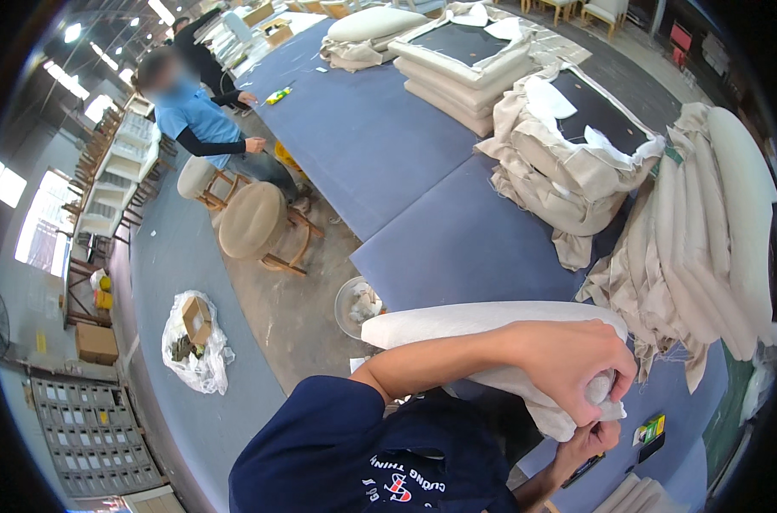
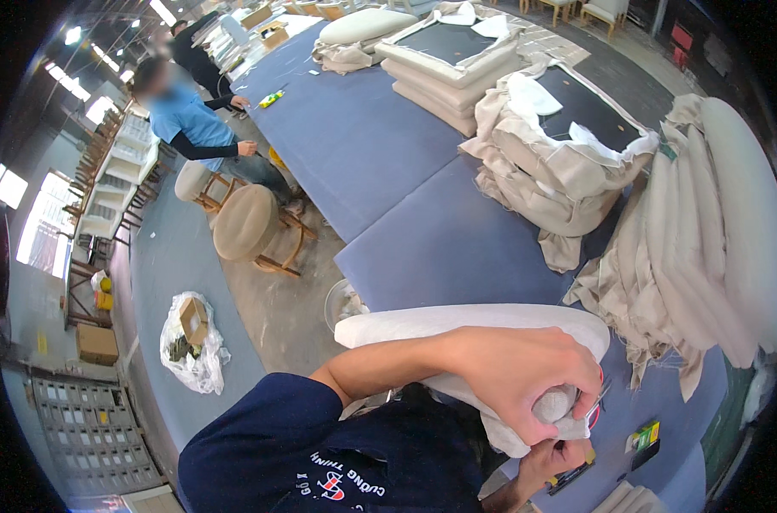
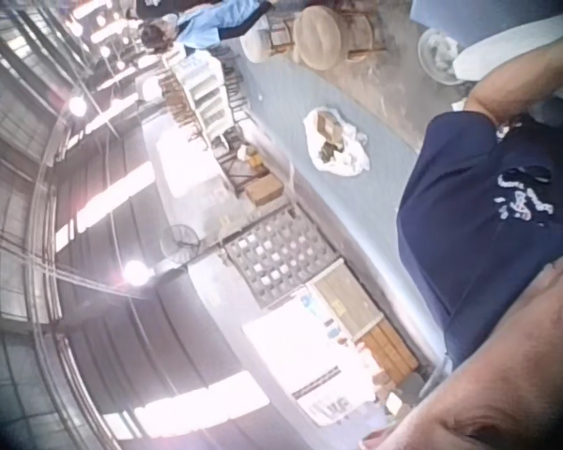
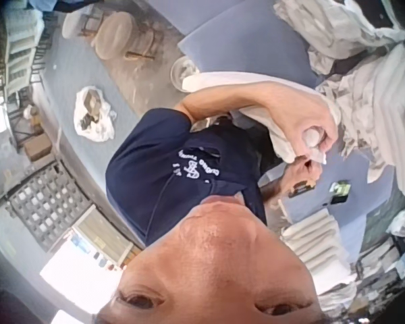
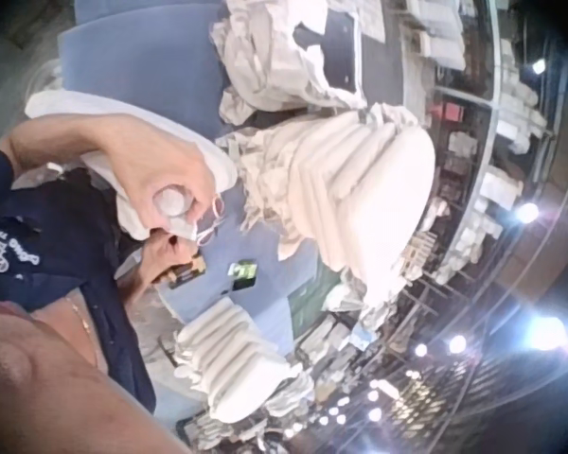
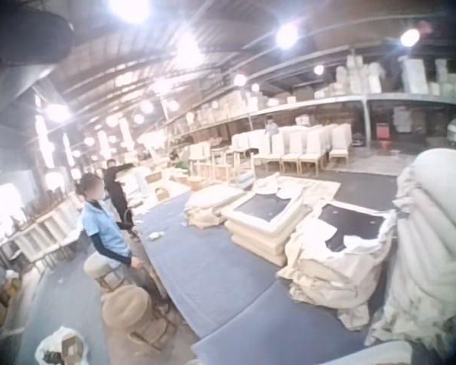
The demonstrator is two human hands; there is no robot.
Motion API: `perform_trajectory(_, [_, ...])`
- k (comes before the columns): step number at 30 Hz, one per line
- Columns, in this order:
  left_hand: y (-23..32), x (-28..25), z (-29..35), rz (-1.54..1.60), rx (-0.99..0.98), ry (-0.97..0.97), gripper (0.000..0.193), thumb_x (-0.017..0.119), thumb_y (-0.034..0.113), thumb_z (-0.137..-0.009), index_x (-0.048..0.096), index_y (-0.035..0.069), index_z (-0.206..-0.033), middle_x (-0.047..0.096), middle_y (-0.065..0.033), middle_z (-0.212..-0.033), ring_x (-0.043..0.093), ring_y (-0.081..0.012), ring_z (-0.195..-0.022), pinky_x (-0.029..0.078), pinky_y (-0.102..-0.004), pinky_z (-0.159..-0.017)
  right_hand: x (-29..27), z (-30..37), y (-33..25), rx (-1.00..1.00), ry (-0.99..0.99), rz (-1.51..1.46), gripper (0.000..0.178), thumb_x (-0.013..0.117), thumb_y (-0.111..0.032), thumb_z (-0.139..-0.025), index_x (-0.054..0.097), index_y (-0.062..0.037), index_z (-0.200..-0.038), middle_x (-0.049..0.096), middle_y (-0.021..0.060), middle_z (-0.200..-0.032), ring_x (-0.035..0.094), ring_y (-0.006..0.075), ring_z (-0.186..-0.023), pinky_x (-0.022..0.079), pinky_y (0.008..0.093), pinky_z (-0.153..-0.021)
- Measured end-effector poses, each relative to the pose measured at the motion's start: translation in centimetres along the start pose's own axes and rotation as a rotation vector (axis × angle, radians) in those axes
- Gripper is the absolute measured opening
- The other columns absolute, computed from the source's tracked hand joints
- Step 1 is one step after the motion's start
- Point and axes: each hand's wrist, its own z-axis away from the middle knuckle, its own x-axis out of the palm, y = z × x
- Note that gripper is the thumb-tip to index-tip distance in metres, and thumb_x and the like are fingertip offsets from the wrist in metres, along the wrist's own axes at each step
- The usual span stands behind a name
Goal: The person fits a white fabric cover onto a cylindrical foam cushion, smoothing the material and tucking the edges. They use a staple gun to secure the fabric to the cushion and a screwdriver to adjust the fit. The person also uses scissors to trim excess fabric from the cushion.
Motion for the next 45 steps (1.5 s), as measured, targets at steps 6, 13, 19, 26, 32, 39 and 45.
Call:
perform_trajectory(6, [-0.2,-0.1,-0.3,0.013,0.017,-0.012,0.029,0.075,0.021,-0.067,0.065,0.004,-0.087,0.068,-0.0106,-0.089,0.064,-0.0331,-0.089,0.049,-0.0408,-0.078,-0.5,-0.1,0.4,-0.036,-0.027,0.102,0.048,0.068,-0.042,-0.097,0.063,0.0042,-0.085,0.054,0.0057,-0.073,0.048,0.0164,-0.07,0.034,0.0346,-0.062])
perform_trajectory(13, [-0.5,0.0,-0.1,0.032,0.03,0.012,0.029,0.074,0.016,-0.066,0.065,0.001,-0.089,0.067,-0.0121,-0.088,0.063,-0.0338,-0.089,0.05,-0.0402,-0.078,-0.4,-0.3,0.4,0.034,-0.068,-0.014,0.016,0.074,-0.013,-0.088,0.071,0.0024,-0.089,0.069,0.0105,-0.078,0.059,0.0213,-0.075,0.041,0.0354,-0.07])
perform_trajectory(19, [-0.2,-0.1,-0.3,0.039,0.011,-0.006,0.029,0.074,0.015,-0.065,0.066,0.001,-0.089,0.067,-0.0119,-0.089,0.064,-0.0332,-0.091,0.05,-0.04,-0.079,-0.7,-0.2,0.5,0.006,-0.092,0.031,0.014,0.074,-0.011,-0.088,0.071,0.0021,-0.087,0.068,0.0113,-0.076,0.058,0.0216,-0.071,0.039,0.0362,-0.066])
perform_trajectory(26, [-0.2,-0.3,-0.3,0.059,0.009,0.002,0.028,0.074,0.013,-0.065,0.066,0.003,-0.09,0.067,-0.011,-0.091,0.063,-0.0326,-0.094,0.051,-0.0406,-0.082,-0.3,-0.7,-0.3,0.011,-0.094,0.028,0.016,0.073,-0.013,-0.088,0.071,0.0024,-0.086,0.069,0.0116,-0.075,0.059,0.0218,-0.068,0.04,0.0359,-0.064])
perform_trajectory(32, [0.4,0.5,0.3,0.065,-0.025,-0.026,0.03,0.08,0.014,-0.068,0.063,0.005,-0.091,0.066,-0.0099,-0.101,0.062,-0.0314,-0.103,0.05,-0.042,-0.091,-0.4,-0.5,-0.4,-0.057,-0.042,0.005,0.019,0.073,-0.016,-0.086,0.069,0.0022,-0.083,0.064,0.0114,-0.067,0.06,0.0236,-0.058,0.044,0.0336,-0.058])
perform_trajectory(39, [-0.3,2.2,-0.5,0.097,0.086,-0.064,0.032,0.082,0.015,-0.072,0.06,0.007,-0.093,0.064,-0.0086,-0.105,0.061,-0.0328,-0.107,0.038,-0.0542,-0.114,-2.8,1.6,0.6,0.088,-0.087,-0.005,0.023,0.076,-0.019,-0.082,0.07,0.003,-0.089,0.069,0.014,-0.079,0.064,0.0269,-0.073,0.047,0.0367,-0.069])
perform_trajectory(45, [-0.5,2.9,-1.5,0.04,0.122,-0.002,0.031,0.08,0.018,-0.071,0.058,0.006,-0.09,0.062,-0.0097,-0.096,0.058,-0.0336,-0.102,0.044,-0.0467,-0.095,-3.0,1.9,2.3,0.053,-0.014,0.021,0.028,0.078,-0.022,-0.084,0.071,0.0033,-0.092,0.071,0.0158,-0.089,0.067,0.0273,-0.082,0.049,0.0389,-0.074])
